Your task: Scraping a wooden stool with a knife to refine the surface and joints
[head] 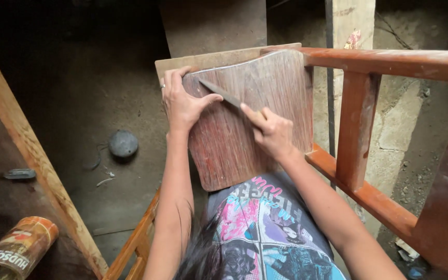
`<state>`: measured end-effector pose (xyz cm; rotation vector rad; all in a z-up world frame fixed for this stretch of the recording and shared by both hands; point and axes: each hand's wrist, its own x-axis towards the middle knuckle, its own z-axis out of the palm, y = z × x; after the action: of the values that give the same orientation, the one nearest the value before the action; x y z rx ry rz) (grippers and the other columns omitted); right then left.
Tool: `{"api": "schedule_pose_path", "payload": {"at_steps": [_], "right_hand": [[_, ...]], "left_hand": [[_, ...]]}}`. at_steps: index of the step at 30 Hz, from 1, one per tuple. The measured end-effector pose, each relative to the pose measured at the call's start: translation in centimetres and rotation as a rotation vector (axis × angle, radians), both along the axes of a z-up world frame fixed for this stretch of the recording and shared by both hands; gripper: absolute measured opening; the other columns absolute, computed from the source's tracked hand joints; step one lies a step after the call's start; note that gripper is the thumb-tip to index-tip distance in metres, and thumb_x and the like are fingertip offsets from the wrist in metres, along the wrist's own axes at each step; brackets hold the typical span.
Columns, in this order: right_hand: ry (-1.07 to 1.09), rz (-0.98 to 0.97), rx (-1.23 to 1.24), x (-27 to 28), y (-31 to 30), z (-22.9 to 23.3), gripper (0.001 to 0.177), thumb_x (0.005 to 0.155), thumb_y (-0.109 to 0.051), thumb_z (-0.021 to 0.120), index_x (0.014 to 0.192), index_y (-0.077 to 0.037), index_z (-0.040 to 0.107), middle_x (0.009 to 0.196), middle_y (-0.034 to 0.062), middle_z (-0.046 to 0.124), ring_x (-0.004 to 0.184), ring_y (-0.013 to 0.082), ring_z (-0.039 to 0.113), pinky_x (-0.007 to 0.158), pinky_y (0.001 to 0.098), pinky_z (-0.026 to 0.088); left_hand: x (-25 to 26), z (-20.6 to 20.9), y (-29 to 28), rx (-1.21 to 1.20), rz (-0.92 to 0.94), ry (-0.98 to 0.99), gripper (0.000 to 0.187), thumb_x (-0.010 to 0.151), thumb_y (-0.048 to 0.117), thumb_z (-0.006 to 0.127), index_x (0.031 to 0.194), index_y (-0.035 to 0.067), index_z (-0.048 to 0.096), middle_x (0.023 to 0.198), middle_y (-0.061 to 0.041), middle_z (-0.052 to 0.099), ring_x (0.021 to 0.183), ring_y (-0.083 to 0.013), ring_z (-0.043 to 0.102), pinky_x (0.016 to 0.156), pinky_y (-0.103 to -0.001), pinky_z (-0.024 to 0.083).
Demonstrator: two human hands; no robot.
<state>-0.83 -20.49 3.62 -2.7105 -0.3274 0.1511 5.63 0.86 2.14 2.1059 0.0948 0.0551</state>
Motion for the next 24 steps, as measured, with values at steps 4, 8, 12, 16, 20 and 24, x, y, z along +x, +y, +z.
{"api": "schedule_pose_path", "payload": {"at_steps": [4,8,12,16,20,24], "right_hand": [[-0.042,0.040,-0.062,0.8,0.0,0.0,0.042,0.072,-0.023,0.053,0.110,-0.039,0.054,0.059,-0.0009,0.039,0.050,0.0210,0.053,0.043,0.0312,0.043],[-0.092,-0.060,0.009,0.8,1.4,0.5,0.043,0.072,-0.019,0.055,0.110,-0.038,0.055,0.060,-0.0005,0.041,0.053,0.0204,0.055,0.044,0.0312,0.045],[-0.075,-0.022,0.035,-0.5,0.8,-0.4,0.040,0.072,-0.019,0.054,0.106,-0.040,0.056,0.060,-0.0038,0.043,0.054,0.0158,0.056,0.046,0.0262,0.045],[-0.064,-0.016,0.065,-0.7,0.7,-0.5,0.040,0.072,-0.017,0.055,0.107,-0.037,0.057,0.061,-0.0006,0.043,0.054,0.0194,0.056,0.046,0.0299,0.046],[-0.088,-0.040,0.069,-0.5,1.0,-0.3,0.040,0.072,-0.017,0.056,0.106,-0.037,0.058,0.060,-0.0020,0.043,0.054,0.0174,0.056,0.047,0.0271,0.046],[-0.124,-0.049,0.055,0.1,1.0,-0.3,0.042,0.070,-0.016,0.056,0.107,-0.037,0.058,0.060,-0.0012,0.043,0.053,0.0180,0.056,0.047,0.0281,0.046]], "left_hand": [[-0.1,-0.2,-0.1,-0.007,0.015,-0.008,0.077,0.045,0.048,0.084,0.100,0.006,0.049,0.094,-0.009,0.047,0.093,-0.0272,0.052,0.085,-0.036,0.039],[0.2,0.7,0.0,0.036,-0.001,-0.028,0.074,0.048,0.048,0.083,0.097,0.005,0.049,0.091,-0.011,0.046,0.089,-0.0307,0.052,0.080,-0.038,0.040],[0.2,1.8,0.1,0.030,-0.072,0.005,0.079,0.046,0.047,0.083,0.103,0.004,0.048,0.094,-0.012,0.046,0.092,-0.0324,0.051,0.081,-0.042,0.040],[0.4,1.3,0.3,0.033,-0.118,-0.024,0.075,0.049,0.049,0.082,0.100,0.004,0.050,0.091,-0.011,0.048,0.088,-0.0304,0.051,0.080,-0.040,0.039],[0.5,1.0,0.6,0.110,-0.146,-0.069,0.074,0.049,0.052,0.079,0.097,0.004,0.050,0.088,-0.011,0.048,0.085,-0.0293,0.049,0.075,-0.037,0.040],[1.3,1.9,0.2,0.158,-0.122,-0.079,0.069,0.049,0.053,0.080,0.087,0.004,0.051,0.080,-0.010,0.047,0.077,-0.0299,0.050,0.066,-0.038,0.041]]}}
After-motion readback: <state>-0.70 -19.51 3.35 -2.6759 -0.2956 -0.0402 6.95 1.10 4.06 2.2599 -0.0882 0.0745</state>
